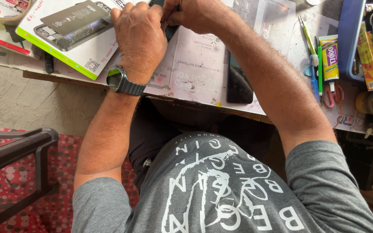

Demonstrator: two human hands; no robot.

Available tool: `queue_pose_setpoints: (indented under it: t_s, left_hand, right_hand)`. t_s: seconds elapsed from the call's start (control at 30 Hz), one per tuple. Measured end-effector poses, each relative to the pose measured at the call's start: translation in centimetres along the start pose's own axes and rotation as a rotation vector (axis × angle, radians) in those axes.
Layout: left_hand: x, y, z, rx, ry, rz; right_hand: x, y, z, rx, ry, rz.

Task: The person opens several small retail boxes on a cluttered workbench, removes screen protectors and cleaning wipes, and places the items on the table. They then pick up a smartphone, remove a SIM card tray, and handle a small plastic bag containing a red accessory.

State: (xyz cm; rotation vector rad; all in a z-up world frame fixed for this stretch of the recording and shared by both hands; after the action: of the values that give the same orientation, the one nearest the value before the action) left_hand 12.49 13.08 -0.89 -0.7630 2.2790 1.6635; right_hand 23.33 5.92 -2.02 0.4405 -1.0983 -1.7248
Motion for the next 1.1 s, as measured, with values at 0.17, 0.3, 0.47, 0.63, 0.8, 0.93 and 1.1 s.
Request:
queue_pose_setpoints:
  t_s: [0.17,0.3,0.47,0.63,0.8,0.93,1.1]
  left_hand:
    - [-0.1,-0.3,0.0,-0.019,0.016,-0.013]
    - [-0.3,-0.2,0.0,0.031,0.014,0.001]
    - [-0.8,2.1,-1.0,0.104,-0.071,-0.06]
    - [-1.4,3.4,-2.1,0.489,-0.006,0.062]
    - [-0.9,2.8,-3.8,0.905,0.17,0.24]
    - [-0.4,1.5,-5.5,1.117,0.287,0.342]
    - [0.1,0.6,-7.5,1.243,0.323,0.376]
  right_hand:
    - [0.0,0.1,0.1,-0.042,0.06,-0.016]
    - [0.3,0.5,0.3,-0.064,0.075,-0.028]
    - [1.1,2.6,1.9,-0.097,0.164,-0.058]
    - [3.3,4.9,2.2,-0.165,0.038,0.015]
    - [6.2,5.9,1.6,-0.36,-0.135,0.077]
    - [8.4,6.5,0.9,-0.397,-0.165,0.07]
    - [11.5,7.4,-1.4,-0.161,-0.244,0.021]
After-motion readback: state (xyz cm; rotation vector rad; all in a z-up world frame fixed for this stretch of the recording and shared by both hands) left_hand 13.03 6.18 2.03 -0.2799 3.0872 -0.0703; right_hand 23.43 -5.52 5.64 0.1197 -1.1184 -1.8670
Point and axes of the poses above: each hand's wrist, its own x-axis away from the middle knuckle, its own y-axis out of the back of the hand, z = x × y, the point moved 8 cm from there along -x, towards the middle knuckle, and after that the axes turned 2 degrees about -x, right-handed, at the moved point
